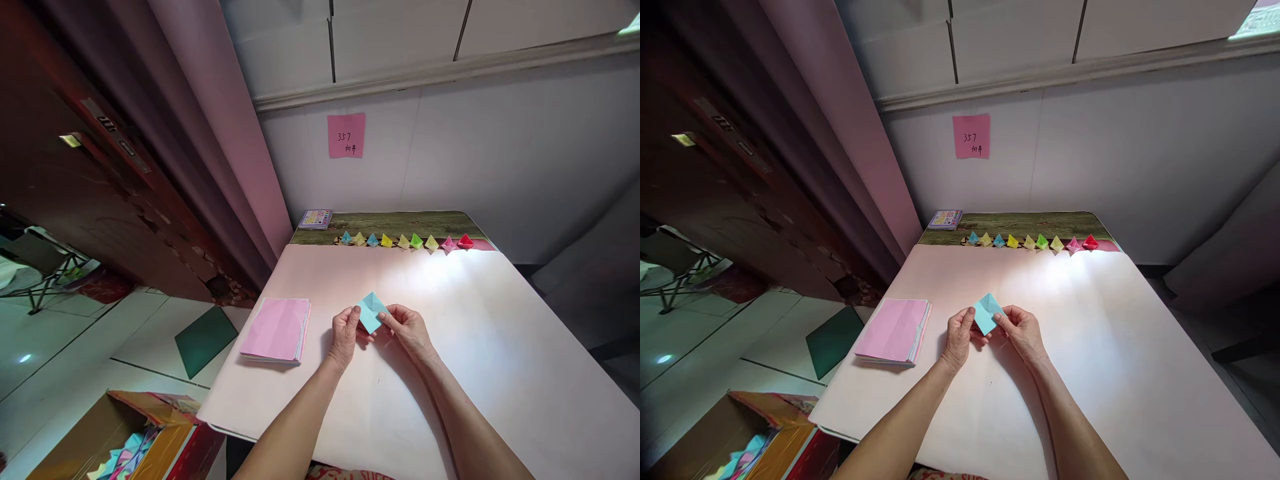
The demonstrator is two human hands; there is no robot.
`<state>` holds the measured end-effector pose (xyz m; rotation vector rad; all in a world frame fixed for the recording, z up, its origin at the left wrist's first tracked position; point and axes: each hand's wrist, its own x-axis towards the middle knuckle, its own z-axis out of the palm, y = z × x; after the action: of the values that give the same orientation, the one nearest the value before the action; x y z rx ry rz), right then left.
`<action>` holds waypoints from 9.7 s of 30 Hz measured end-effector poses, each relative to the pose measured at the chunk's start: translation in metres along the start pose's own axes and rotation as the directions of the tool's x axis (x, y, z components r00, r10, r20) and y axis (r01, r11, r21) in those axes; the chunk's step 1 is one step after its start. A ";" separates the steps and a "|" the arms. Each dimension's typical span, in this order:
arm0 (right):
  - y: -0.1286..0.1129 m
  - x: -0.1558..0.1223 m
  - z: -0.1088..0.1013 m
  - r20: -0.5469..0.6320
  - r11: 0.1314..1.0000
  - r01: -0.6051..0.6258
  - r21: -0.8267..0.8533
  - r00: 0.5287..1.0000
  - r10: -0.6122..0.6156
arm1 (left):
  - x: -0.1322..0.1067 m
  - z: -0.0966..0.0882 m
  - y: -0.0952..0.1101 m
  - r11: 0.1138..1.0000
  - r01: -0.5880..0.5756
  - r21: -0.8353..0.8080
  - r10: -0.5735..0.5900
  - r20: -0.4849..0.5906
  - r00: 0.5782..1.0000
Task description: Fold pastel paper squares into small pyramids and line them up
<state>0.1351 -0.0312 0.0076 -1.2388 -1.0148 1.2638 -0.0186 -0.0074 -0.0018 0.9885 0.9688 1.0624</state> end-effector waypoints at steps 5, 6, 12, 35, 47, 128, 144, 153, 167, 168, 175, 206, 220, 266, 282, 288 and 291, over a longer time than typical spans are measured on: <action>0.003 0.003 -0.001 -0.050 0.994 0.093 -0.059 0.994 -0.096 | 0.001 -0.004 0.002 0.996 0.074 0.046 -0.078 0.102 0.992; 0.002 0.002 -0.001 -0.043 0.992 0.105 -0.067 0.993 -0.108 | 0.001 -0.004 0.003 0.997 0.071 0.031 -0.074 0.100 0.992; 0.000 0.001 -0.002 -0.028 0.983 0.150 -0.103 0.988 -0.154 | 0.002 -0.004 0.002 0.998 0.033 -0.050 -0.029 0.080 0.996; 0.007 0.002 -0.004 0.001 0.972 0.133 -0.195 0.991 -0.135 | 0.000 -0.007 -0.003 0.998 0.043 0.050 -0.050 0.160 0.986; 0.008 0.004 -0.004 0.088 0.999 0.039 0.018 0.995 -0.041 | 0.002 -0.004 0.001 0.995 0.054 -0.086 -0.045 0.111 0.993; 0.007 0.001 -0.001 0.044 0.931 0.313 -0.188 0.949 -0.311 | 0.001 -0.005 -0.002 0.998 -0.005 -0.061 0.012 0.111 0.994; -0.004 -0.003 0.002 0.092 0.982 0.188 -0.013 0.978 -0.186 | -0.001 -0.005 -0.001 0.993 0.007 -0.118 0.012 0.160 0.987; 0.007 0.000 -0.001 0.070 0.987 0.157 0.033 0.985 -0.159 | 0.001 -0.004 -0.004 0.993 -0.002 -0.119 0.023 0.173 0.985; 0.003 0.002 -0.007 0.066 0.934 0.310 -0.181 0.951 -0.303 | 0.002 0.000 -0.008 0.996 -0.069 -0.047 0.071 0.030 0.997; 0.005 0.003 -0.007 0.060 0.939 0.289 -0.188 0.957 -0.283 | 0.003 -0.001 -0.009 0.995 -0.085 -0.042 0.087 0.034 0.996; 0.008 0.004 -0.004 0.047 0.978 0.206 -0.023 0.978 -0.204 | 0.004 -0.004 -0.010 0.995 -0.071 -0.067 0.073 0.015 0.997; 0.013 0.003 -0.004 0.009 0.932 0.318 -0.172 0.947 -0.322 | 0.002 -0.003 -0.004 0.994 0.011 -0.110 -0.007 0.037 0.999; 0.017 0.004 0.003 0.122 0.934 0.289 -0.209 0.956 -0.268 | -0.003 0.000 0.003 0.995 -0.040 -0.086 0.045 0.058 0.997; 0.012 0.002 0.002 0.007 0.921 0.199 -0.335 0.978 -0.209 | 0.003 -0.007 -0.007 0.989 -0.144 0.024 0.144 -0.004 0.990; 0.008 0.002 0.002 -0.045 0.996 0.066 -0.060 0.997 -0.069 | -0.003 0.002 -0.005 0.979 -0.144 0.143 0.132 0.091 0.987; 0.002 0.001 0.000 0.002 0.998 0.049 -0.030 0.999 -0.049 | 0.001 -0.001 -0.006 0.995 -0.098 0.010 0.098 0.020 0.995; 0.001 0.001 -0.001 -0.031 0.998 0.046 -0.039 0.998 -0.047 | 0.002 -0.001 -0.006 0.995 -0.098 -0.019 0.098 -0.016 0.995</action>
<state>0.1360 -0.0307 0.0062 -1.2540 -1.0432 1.1904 -0.0174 -0.0066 -0.0078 1.0215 0.9279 1.1605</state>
